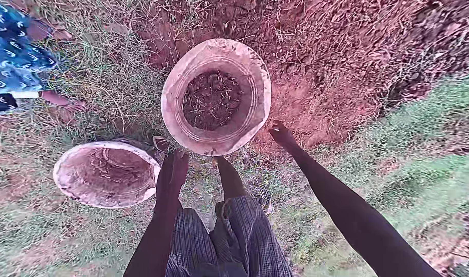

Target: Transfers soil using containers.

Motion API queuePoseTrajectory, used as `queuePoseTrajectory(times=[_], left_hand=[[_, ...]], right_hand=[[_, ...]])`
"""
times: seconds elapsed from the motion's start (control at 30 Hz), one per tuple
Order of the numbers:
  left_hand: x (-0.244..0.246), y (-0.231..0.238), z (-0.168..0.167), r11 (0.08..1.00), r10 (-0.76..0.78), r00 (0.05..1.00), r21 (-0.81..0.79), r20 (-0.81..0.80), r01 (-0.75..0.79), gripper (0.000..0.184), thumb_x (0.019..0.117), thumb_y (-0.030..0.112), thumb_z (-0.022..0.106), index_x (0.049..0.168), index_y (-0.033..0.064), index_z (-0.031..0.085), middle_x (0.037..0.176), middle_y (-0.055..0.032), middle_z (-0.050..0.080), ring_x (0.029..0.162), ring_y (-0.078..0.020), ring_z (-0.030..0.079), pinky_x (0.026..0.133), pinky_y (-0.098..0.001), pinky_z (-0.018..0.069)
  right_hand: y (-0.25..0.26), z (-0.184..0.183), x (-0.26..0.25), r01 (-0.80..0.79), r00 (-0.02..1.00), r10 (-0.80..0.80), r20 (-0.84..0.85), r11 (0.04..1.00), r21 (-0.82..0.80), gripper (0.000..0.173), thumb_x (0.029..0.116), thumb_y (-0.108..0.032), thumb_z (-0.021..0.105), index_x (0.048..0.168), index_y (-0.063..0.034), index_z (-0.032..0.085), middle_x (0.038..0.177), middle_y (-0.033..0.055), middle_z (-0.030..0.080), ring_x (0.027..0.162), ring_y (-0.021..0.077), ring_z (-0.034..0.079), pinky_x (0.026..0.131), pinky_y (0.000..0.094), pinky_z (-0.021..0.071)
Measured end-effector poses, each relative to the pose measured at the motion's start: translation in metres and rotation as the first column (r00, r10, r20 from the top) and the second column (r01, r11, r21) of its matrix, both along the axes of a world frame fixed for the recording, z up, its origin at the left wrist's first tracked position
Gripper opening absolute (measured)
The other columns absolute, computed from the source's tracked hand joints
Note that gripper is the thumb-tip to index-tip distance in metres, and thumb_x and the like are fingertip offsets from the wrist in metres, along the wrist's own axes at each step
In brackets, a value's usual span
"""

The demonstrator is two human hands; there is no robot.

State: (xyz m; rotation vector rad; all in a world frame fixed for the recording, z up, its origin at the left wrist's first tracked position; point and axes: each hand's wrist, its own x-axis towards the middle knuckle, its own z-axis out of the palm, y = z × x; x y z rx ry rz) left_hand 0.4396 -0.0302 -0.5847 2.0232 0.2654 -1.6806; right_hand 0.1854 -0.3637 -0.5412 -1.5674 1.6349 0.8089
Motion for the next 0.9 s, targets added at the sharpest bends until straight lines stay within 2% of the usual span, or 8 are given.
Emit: queuePoseTrajectory(times=[0.13,0.2,0.3,0.37,0.53,0.67,0.87,0.9], left_hand=[[-0.006,-0.019,-0.060,0.979,0.197,0.980,0.054,0.030,-0.199,0.068,0.1098,0.030,0.046,0.162,0.0032,0.011,0.152,-0.0285,0.041,0.132,-0.0384,0.051,0.103,-0.0555,0.0474],[-0.015,-0.027,-0.079,0.922,0.379,0.924,0.066,0.042,-0.381,0.066,0.1088,0.028,0.050,0.162,0.0109,0.014,0.154,-0.0256,0.039,0.132,-0.0389,0.051,0.100,-0.0586,0.0483],[-0.028,-0.033,-0.090,0.851,0.512,0.857,0.109,0.049,-0.515,0.061,0.1111,0.027,0.043,0.162,0.0157,0.012,0.152,-0.0249,0.040,0.127,-0.0387,0.055,0.095,-0.0569,0.0521],[-0.035,-0.032,-0.097,0.847,0.512,0.856,0.124,0.070,-0.516,0.055,0.1125,0.028,0.038,0.160,0.0121,0.015,0.147,-0.0270,0.045,0.119,-0.0378,0.060,0.090,-0.0536,0.0556],[-0.048,-0.014,-0.131,0.870,0.459,0.880,0.139,0.122,-0.473,0.059,0.1121,0.036,0.037,0.161,0.0120,0.013,0.147,-0.0283,0.045,0.121,-0.0400,0.060,0.092,-0.0580,0.0553],[-0.049,-0.002,-0.145,0.876,0.451,0.882,0.121,0.137,-0.467,0.058,0.1117,0.036,0.039,0.159,0.0100,0.015,0.144,-0.0291,0.047,0.118,-0.0421,0.061,0.088,-0.0614,0.0555],[-0.052,0.014,-0.153,0.897,0.416,0.898,0.100,0.146,-0.432,0.062,0.1098,0.044,0.040,0.159,0.0140,0.016,0.145,-0.0264,0.048,0.115,-0.0413,0.064,0.086,-0.0631,0.0565],[-0.046,0.018,-0.153,0.898,0.420,0.897,0.083,0.139,-0.433,0.061,0.1107,0.040,0.039,0.160,0.0112,0.016,0.147,-0.0267,0.046,0.120,-0.0405,0.061,0.090,-0.0631,0.0549]], right_hand=[[-0.043,-0.049,-0.002,-0.019,1.000,0.020,0.006,0.995,-0.099,0.065,0.1036,-0.025,0.059,0.159,-0.0060,0.030,0.148,0.0261,0.051,0.131,0.0460,0.054,0.105,0.0654,0.0436],[-0.062,-0.071,0.002,-0.047,0.999,0.050,0.020,0.991,-0.127,0.070,0.1020,-0.026,0.059,0.160,-0.0034,0.027,0.149,0.0284,0.049,0.132,0.0477,0.052,0.106,0.0663,0.0428],[-0.079,-0.096,0.005,0.045,0.994,-0.031,0.106,0.990,-0.137,0.074,0.1017,-0.022,0.060,0.161,-0.0018,0.020,0.151,0.0279,0.047,0.133,0.0440,0.052,0.107,0.0614,0.0435],[-0.087,-0.111,0.012,0.128,0.979,-0.109,0.173,0.986,-0.103,0.071,0.1026,-0.019,0.060,0.160,-0.0035,0.021,0.146,0.0255,0.053,0.130,0.0376,0.057,0.105,0.0546,0.0465],[-0.093,-0.125,0.022,0.204,0.967,-0.189,0.169,0.976,-0.077,0.046,0.1054,-0.028,0.057,0.145,-0.0064,0.048,0.124,0.0236,0.063,0.104,0.0325,0.066,0.087,0.0529,0.0544],[-0.093,-0.113,0.025,0.237,0.951,-0.239,0.197,0.971,0.034,0.041,0.1072,-0.029,0.055,0.143,-0.0110,0.047,0.115,0.0162,0.066,0.085,0.0228,0.070,0.069,0.0411,0.0599],[-0.086,-0.111,0.035,0.214,0.964,-0.208,0.167,0.977,-0.015,0.049,0.1058,-0.036,0.056,0.150,-0.0219,0.042,0.119,0.0165,0.065,0.085,0.0267,0.069,0.063,0.0441,0.0578],[-0.081,-0.109,0.037,0.231,0.957,-0.224,0.187,0.973,-0.020,0.046,0.1054,-0.036,0.058,0.147,-0.0214,0.044,0.116,0.0151,0.066,0.082,0.0253,0.069,0.060,0.0426,0.0576]])
